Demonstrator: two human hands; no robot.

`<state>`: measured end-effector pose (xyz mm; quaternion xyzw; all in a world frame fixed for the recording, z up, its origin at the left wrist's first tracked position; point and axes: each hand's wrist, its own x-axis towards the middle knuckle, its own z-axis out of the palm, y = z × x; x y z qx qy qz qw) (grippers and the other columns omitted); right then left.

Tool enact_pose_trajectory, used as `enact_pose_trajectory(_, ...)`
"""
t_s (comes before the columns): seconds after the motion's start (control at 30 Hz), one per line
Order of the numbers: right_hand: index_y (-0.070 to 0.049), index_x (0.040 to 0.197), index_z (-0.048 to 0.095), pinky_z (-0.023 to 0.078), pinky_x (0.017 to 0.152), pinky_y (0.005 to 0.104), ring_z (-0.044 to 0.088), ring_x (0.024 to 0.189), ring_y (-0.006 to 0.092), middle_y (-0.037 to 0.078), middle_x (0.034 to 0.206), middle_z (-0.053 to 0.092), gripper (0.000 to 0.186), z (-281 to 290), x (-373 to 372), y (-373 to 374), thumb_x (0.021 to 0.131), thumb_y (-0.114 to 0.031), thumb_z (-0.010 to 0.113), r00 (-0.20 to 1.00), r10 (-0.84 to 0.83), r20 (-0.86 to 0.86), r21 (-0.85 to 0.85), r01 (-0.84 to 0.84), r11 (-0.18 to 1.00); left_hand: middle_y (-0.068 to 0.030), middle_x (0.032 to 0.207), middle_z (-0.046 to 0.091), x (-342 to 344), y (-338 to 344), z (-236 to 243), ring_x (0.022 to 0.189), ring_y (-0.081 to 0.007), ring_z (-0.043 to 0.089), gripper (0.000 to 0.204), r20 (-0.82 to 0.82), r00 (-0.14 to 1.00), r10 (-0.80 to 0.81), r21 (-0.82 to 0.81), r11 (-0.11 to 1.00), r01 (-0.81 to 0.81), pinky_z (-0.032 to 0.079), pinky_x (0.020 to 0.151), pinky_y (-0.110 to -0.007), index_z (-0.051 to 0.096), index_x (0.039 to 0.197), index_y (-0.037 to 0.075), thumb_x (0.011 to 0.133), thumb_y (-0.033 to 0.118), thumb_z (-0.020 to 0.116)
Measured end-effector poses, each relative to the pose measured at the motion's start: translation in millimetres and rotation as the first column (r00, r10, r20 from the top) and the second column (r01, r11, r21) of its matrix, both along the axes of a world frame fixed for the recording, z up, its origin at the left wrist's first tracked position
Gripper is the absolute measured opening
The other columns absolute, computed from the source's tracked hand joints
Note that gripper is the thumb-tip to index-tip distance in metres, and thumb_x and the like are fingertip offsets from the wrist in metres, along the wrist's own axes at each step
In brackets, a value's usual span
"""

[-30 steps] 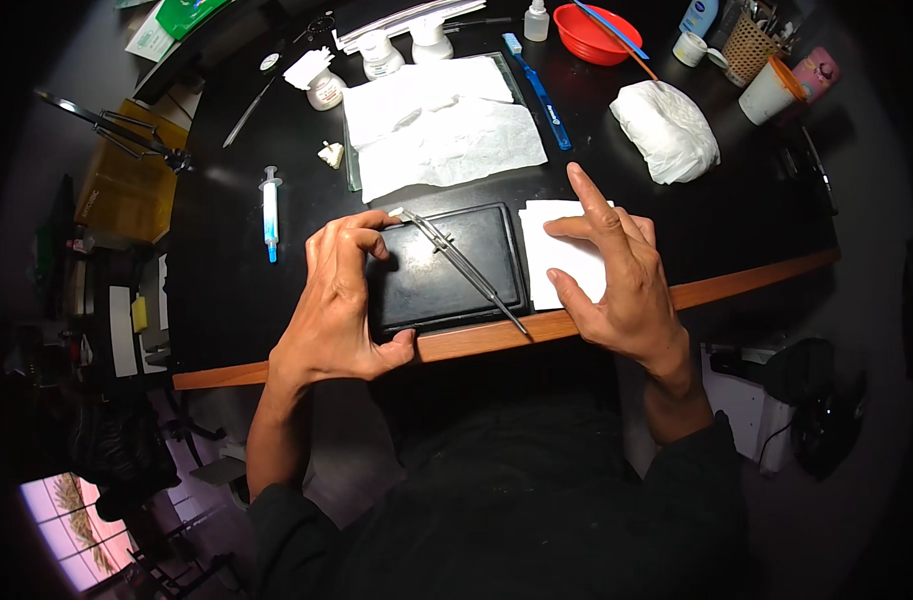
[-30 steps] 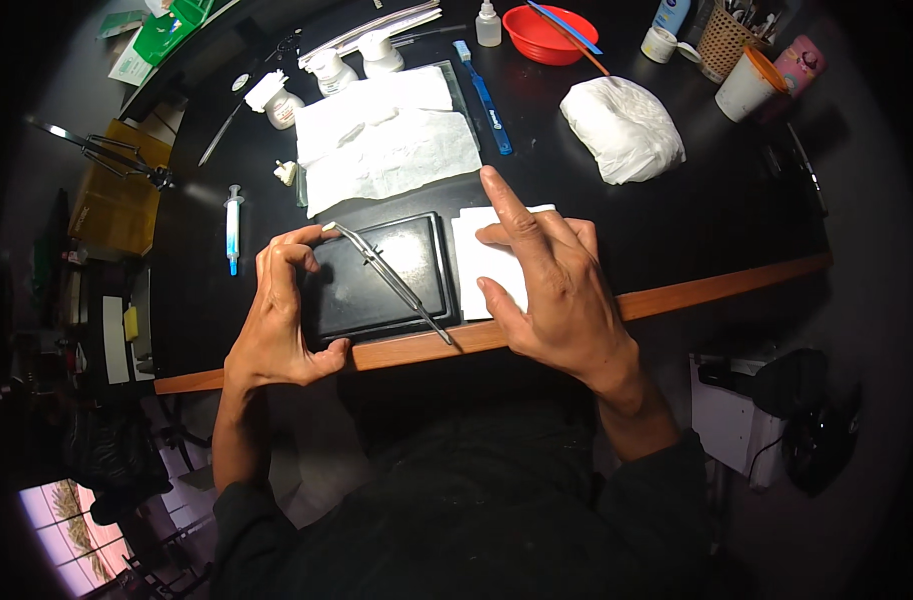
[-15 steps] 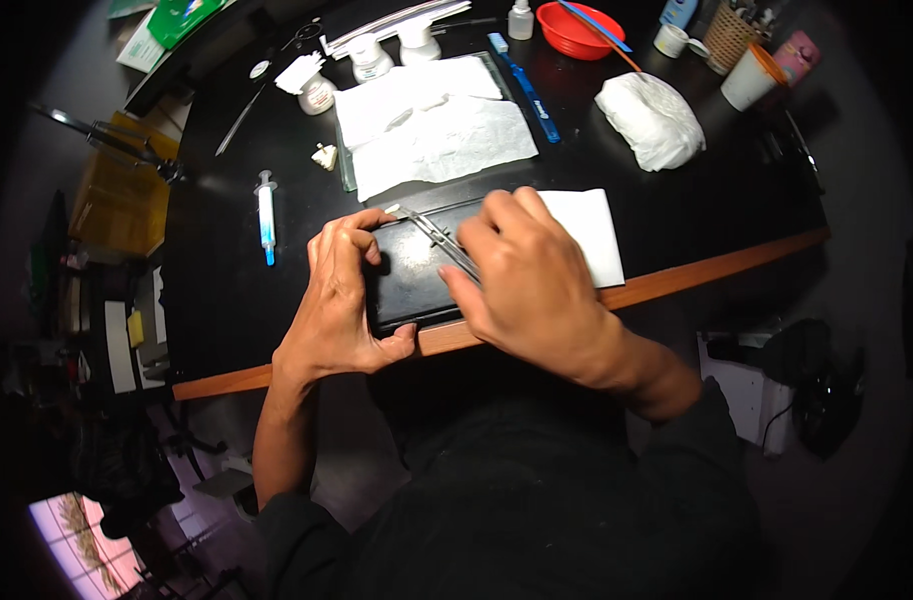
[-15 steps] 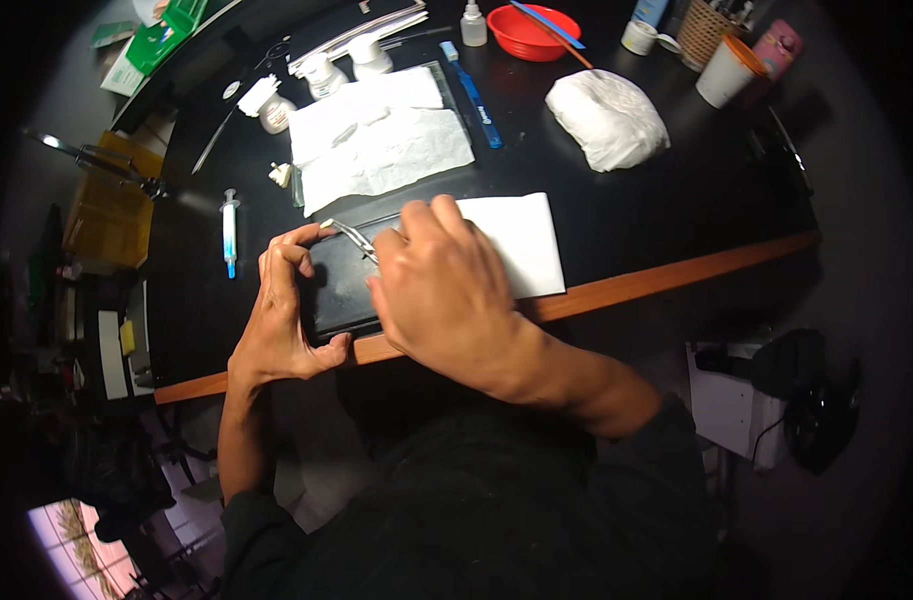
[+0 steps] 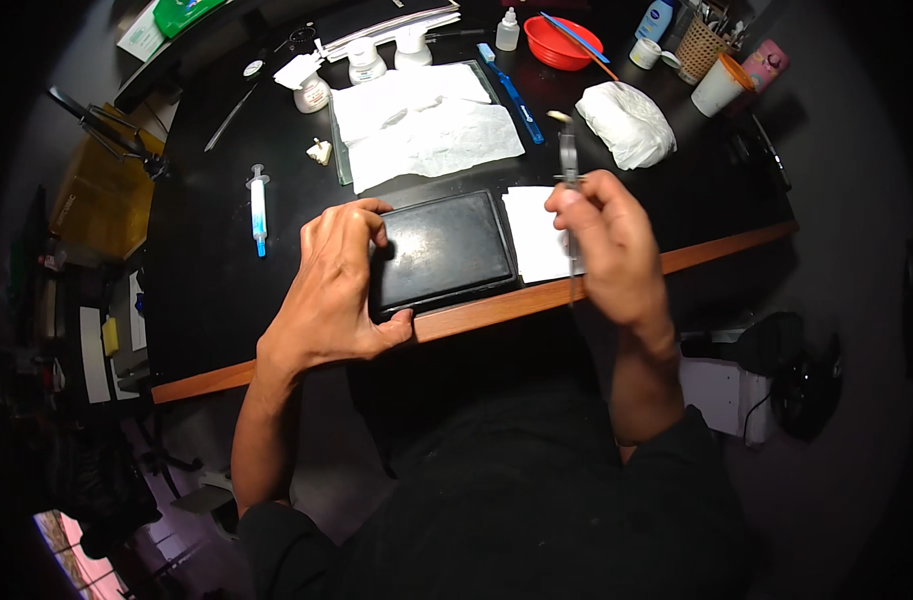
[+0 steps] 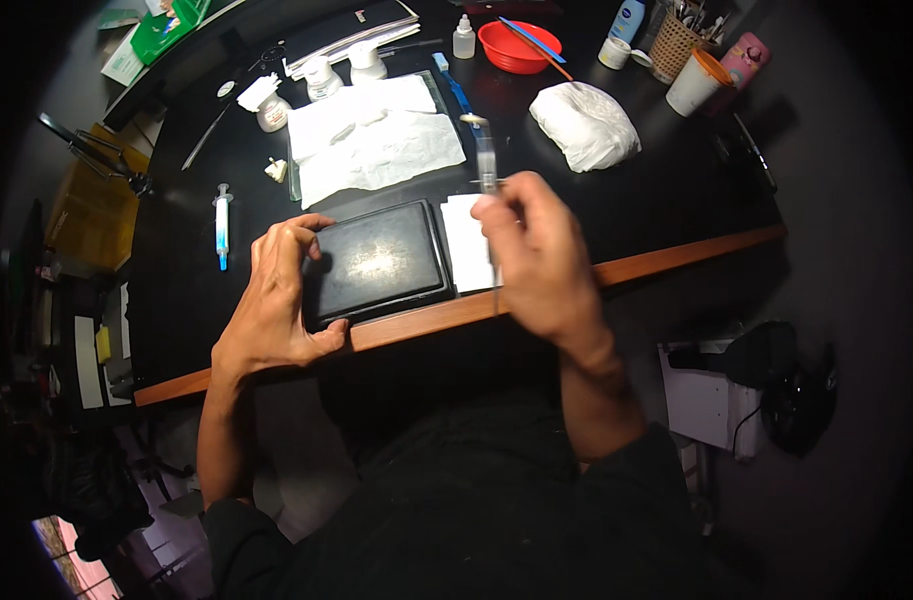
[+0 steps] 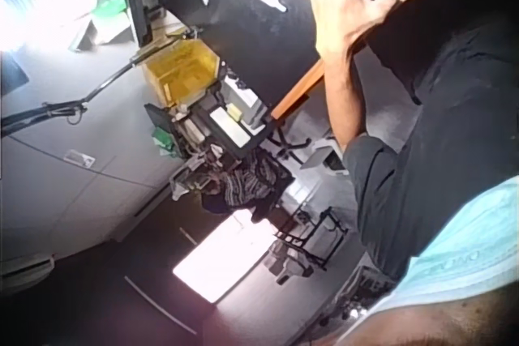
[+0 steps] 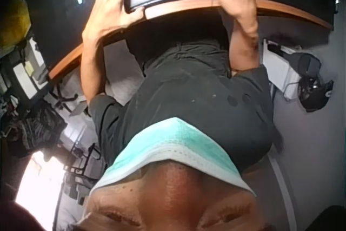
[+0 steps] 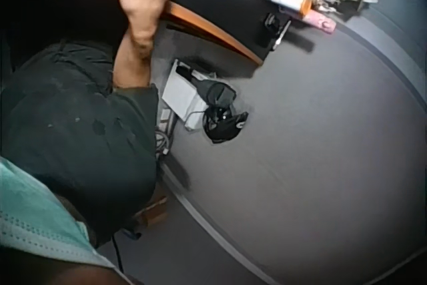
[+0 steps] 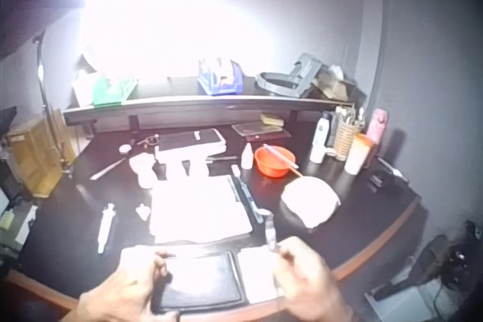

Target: Applying stains and glaze to a dental prosthetic using a palette and fine brush at a laboratory workbench.

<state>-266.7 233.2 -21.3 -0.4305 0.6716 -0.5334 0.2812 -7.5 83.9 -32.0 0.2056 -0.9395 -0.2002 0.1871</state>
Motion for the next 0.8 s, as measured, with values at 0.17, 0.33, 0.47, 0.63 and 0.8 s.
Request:
enact_pose_trajectory(0.17,0.002,0.105,0.06,0.052,0.085,0.0293,0.064,0.092,0.0136,0.016,0.107,0.072,0.028,-15,-15,8,0.11,-0.023,0.048,0.97,0.128,0.206,-0.148,-0.098,0.984,-0.0193,0.127,0.052,-9,1,17,0.126,-0.0374,0.049,0.072,0.091,0.993,-0.077,-0.094,0.992,0.086,0.033,0.112,-0.049,0.048,0.121,0.002,0.06,0.028,0.077)
enact_pose_trajectory(0.33,0.003,0.108,0.06,0.055,0.087,0.0356,0.068,0.101,0.0197,0.019,0.115,0.073,0.031,-23,-17,9,0.109,-0.025,0.047,0.987,0.116,0.112,-0.078,-0.108,0.991,-0.0193,0.123,0.052,-26,-2,17,0.125,-0.0368,0.049,0.081,0.119,0.98,-0.161,-0.042,0.985,0.167,0.035,0.11,-0.048,0.047,0.128,0.003,0.056,0.026,0.075)
enact_pose_trajectory(0.47,0.004,0.099,0.057,0.054,0.086,0.0354,0.069,0.096,0.0208,0.022,0.108,0.075,0.028,-23,-17,6,0.107,-0.023,0.05,0.992,0.119,0.048,-0.072,-0.115,0.991,-0.0205,0.125,0.052,-25,-3,9,0.122,-0.0393,0.05,0.084,0.047,0.988,-0.149,-0.006,0.989,0.15,0.038,0.105,-0.046,0.047,0.132,0.002,0.056,0.025,0.074)
enact_pose_trajectory(0.63,0.001,0.1,0.056,0.055,0.085,0.0348,0.069,0.107,0.0221,0.025,0.121,0.072,0.029,-16,-14,4,0.109,-0.026,0.049,0.983,0.173,0.067,0.016,-0.174,0.985,-0.0199,0.126,0.053,-24,-3,6,0.12,-0.0385,0.051,0.09,0.006,0.99,-0.141,-0.003,0.99,0.141,0.039,0.103,-0.045,0.045,0.135,0.001,0.054,0.025,0.075)
enact_pose_trajectory(0.8,0.0,0.096,0.053,0.056,0.083,0.0338,0.069,0.104,0.0195,0.025,0.12,0.073,0.029,-20,-6,2,0.109,-0.026,0.049,0.983,0.181,0.027,0.04,-0.182,0.982,-0.0196,0.126,0.054,-26,-2,6,0.119,-0.0381,0.051,0.09,-0.008,0.99,-0.144,0.0,0.99,0.144,0.039,0.102,-0.045,0.045,0.136,0.001,0.054,0.025,0.075)
